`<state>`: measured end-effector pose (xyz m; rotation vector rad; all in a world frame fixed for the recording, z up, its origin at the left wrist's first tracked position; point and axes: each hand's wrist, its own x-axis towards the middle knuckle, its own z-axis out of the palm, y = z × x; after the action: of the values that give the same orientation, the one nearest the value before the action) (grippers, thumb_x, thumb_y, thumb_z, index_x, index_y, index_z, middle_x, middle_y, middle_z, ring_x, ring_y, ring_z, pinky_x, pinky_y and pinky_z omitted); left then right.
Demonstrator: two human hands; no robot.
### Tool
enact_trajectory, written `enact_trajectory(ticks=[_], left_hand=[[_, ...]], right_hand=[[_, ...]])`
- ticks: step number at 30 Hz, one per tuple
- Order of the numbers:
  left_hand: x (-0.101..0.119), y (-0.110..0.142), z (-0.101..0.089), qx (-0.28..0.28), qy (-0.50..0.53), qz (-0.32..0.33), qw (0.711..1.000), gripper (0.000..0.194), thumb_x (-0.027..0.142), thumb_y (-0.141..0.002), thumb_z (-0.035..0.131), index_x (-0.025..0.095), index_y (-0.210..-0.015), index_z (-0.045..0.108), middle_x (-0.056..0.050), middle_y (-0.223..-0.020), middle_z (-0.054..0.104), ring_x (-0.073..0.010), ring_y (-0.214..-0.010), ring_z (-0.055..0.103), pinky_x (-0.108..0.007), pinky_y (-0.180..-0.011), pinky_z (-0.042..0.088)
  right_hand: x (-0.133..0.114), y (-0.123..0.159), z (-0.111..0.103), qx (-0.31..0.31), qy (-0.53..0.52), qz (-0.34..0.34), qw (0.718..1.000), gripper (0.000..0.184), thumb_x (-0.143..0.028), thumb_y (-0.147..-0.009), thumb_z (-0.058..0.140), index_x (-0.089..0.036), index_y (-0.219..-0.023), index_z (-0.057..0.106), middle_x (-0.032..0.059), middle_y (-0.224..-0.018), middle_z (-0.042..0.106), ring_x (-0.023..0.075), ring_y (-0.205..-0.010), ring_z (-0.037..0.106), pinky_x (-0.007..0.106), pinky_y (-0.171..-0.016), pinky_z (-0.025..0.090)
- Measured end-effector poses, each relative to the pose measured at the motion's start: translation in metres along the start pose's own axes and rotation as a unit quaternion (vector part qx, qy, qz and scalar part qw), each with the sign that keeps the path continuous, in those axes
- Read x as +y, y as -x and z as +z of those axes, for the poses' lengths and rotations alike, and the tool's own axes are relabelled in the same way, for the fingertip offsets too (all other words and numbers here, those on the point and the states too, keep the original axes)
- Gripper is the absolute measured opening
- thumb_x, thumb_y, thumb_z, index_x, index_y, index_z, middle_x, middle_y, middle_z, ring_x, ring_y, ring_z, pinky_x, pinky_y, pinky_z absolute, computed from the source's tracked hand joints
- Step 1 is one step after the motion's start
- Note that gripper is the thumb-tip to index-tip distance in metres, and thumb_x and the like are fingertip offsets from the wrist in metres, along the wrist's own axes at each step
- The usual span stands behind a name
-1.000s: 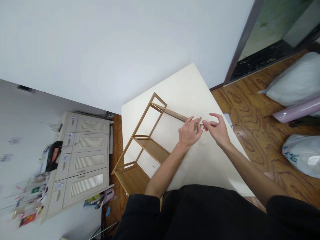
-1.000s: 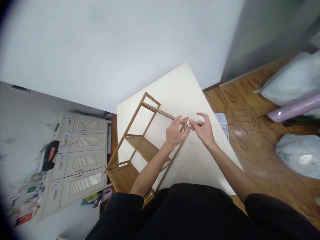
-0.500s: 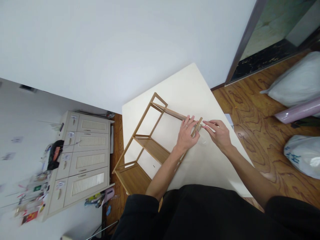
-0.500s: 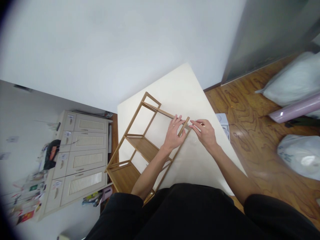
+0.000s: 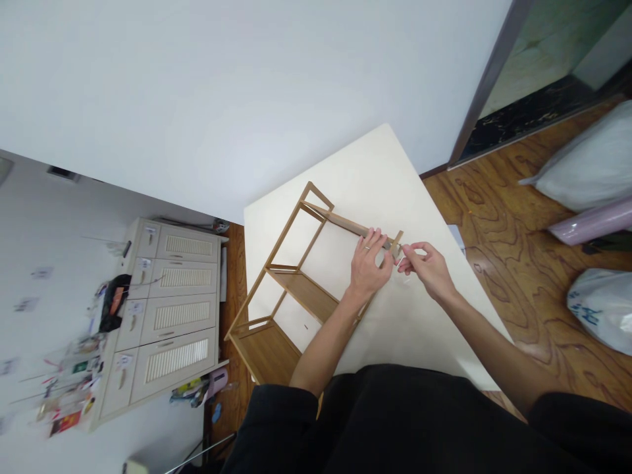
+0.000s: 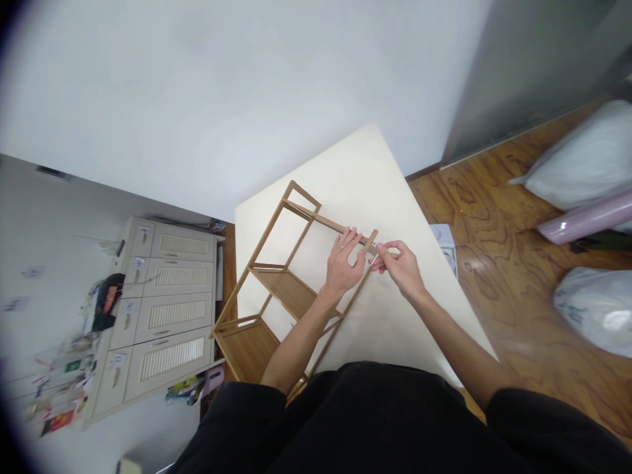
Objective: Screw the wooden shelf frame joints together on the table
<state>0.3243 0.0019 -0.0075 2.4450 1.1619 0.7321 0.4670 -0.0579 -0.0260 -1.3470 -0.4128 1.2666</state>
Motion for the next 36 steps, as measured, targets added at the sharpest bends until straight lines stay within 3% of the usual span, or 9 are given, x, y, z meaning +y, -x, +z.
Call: enact_trajectory(ticks=[5, 8, 12, 15, 20, 24, 28, 32, 36], left_hand=[[0.001, -0.002, -0.003, -0.005, 0.015, -0.020, 1.000, 0.043, 0.009, -0.095, 0.041, 0.017, -0.133, 0.061, -0.012, -0.146, 0.058, -0.0212, -0.145, 0.046, -0.054, -0.122, 0.035], [0.001, -0.003, -0.002, -0.005, -0.001, -0.021, 1.000, 0.044, 0.008, -0.095, 0.041, 0.017, -0.132, 0.062, -0.011, -0.146, 0.059, -0.0211, -0.145, 0.047, -0.055, -0.123, 0.034], [0.001, -0.004, -0.002, -0.005, -0.020, -0.018, 1.000, 0.042, 0.008, -0.094, 0.042, 0.016, -0.131, 0.062, -0.012, -0.144, 0.061, -0.0201, -0.144, 0.047, -0.053, -0.123, 0.033], [0.002, -0.004, -0.002, 0.001, -0.025, -0.016, 1.000, 0.041, 0.008, -0.094, 0.045, 0.015, -0.130, 0.063, -0.012, -0.142, 0.062, -0.0191, -0.143, 0.049, -0.051, -0.124, 0.032], [0.004, -0.005, 0.000, 0.005, -0.051, -0.011, 0.999, 0.036, 0.014, -0.093, 0.052, 0.017, -0.127, 0.065, -0.014, -0.139, 0.064, -0.0223, -0.141, 0.052, -0.053, -0.123, 0.033], [0.003, -0.005, 0.000, 0.017, -0.048, -0.006, 0.999, 0.033, 0.019, -0.094, 0.056, 0.018, -0.125, 0.066, -0.012, -0.139, 0.064, -0.0222, -0.139, 0.053, -0.053, -0.123, 0.033], [0.003, -0.004, 0.000, -0.002, -0.062, -0.015, 0.998, 0.034, 0.020, -0.094, 0.055, 0.018, -0.128, 0.064, -0.010, -0.141, 0.063, -0.0195, -0.142, 0.050, -0.048, -0.126, 0.030], [0.005, -0.003, -0.001, -0.005, -0.065, -0.021, 0.998, 0.035, 0.020, -0.095, 0.055, 0.019, -0.129, 0.064, -0.009, -0.142, 0.062, -0.0178, -0.144, 0.048, -0.046, -0.126, 0.030], [0.007, -0.003, -0.001, 0.001, -0.056, -0.029, 0.998, 0.035, 0.019, -0.094, 0.056, 0.019, -0.128, 0.064, -0.008, -0.142, 0.062, -0.0177, -0.143, 0.048, -0.045, -0.126, 0.031]], right_hand=[[-0.021, -0.010, 0.006, -0.022, -0.162, 0.162, 0.973, 0.024, -0.025, -0.080, 0.080, -0.021, -0.077, 0.057, -0.0040, -0.059, 0.066, 0.0060, -0.043, 0.056, 0.013, -0.042, 0.048], [-0.030, -0.008, 0.008, -0.014, -0.193, 0.171, 0.966, 0.014, -0.017, -0.085, 0.073, -0.020, -0.077, 0.062, 0.0000, -0.066, 0.071, 0.0077, -0.052, 0.064, 0.014, -0.051, 0.056], [-0.028, 0.009, 0.007, -0.022, -0.116, 0.063, 0.991, 0.017, -0.029, -0.080, 0.080, -0.021, -0.088, 0.067, 0.0072, -0.090, 0.078, 0.0181, -0.081, 0.075, 0.026, -0.069, 0.063], [-0.023, 0.017, 0.002, -0.011, 0.052, -0.056, 0.997, 0.026, -0.043, -0.082, 0.077, -0.022, -0.097, 0.069, 0.0062, -0.091, 0.078, 0.0209, -0.080, 0.074, 0.031, -0.069, 0.060], [-0.020, 0.008, -0.008, 0.049, 0.337, -0.253, 0.906, 0.032, -0.054, -0.091, 0.063, -0.025, -0.091, 0.077, 0.0083, -0.093, 0.078, 0.0235, -0.075, 0.070, 0.038, -0.077, 0.055], [-0.022, -0.002, -0.011, 0.040, 0.415, -0.291, 0.861, 0.043, -0.055, -0.096, 0.055, -0.023, -0.078, 0.076, 0.0088, -0.081, 0.077, 0.0229, -0.073, 0.070, 0.035, -0.073, 0.052], [-0.017, -0.003, -0.006, 0.052, 0.374, -0.247, 0.892, 0.050, -0.060, -0.096, 0.052, -0.021, -0.073, 0.073, 0.0060, -0.070, 0.073, 0.0204, -0.066, 0.069, 0.033, -0.069, 0.052], [0.006, -0.001, 0.006, 0.048, 0.133, -0.119, 0.983, 0.050, -0.070, -0.088, 0.058, -0.021, -0.082, 0.069, 0.0041, -0.081, 0.074, 0.0179, -0.064, 0.068, 0.033, -0.065, 0.057], [0.041, -0.004, 0.019, 0.001, -0.050, -0.026, 0.998, 0.048, -0.068, -0.072, 0.076, -0.023, -0.079, 0.061, 0.0011, -0.084, 0.073, 0.0165, -0.075, 0.069, 0.033, -0.075, 0.060]])
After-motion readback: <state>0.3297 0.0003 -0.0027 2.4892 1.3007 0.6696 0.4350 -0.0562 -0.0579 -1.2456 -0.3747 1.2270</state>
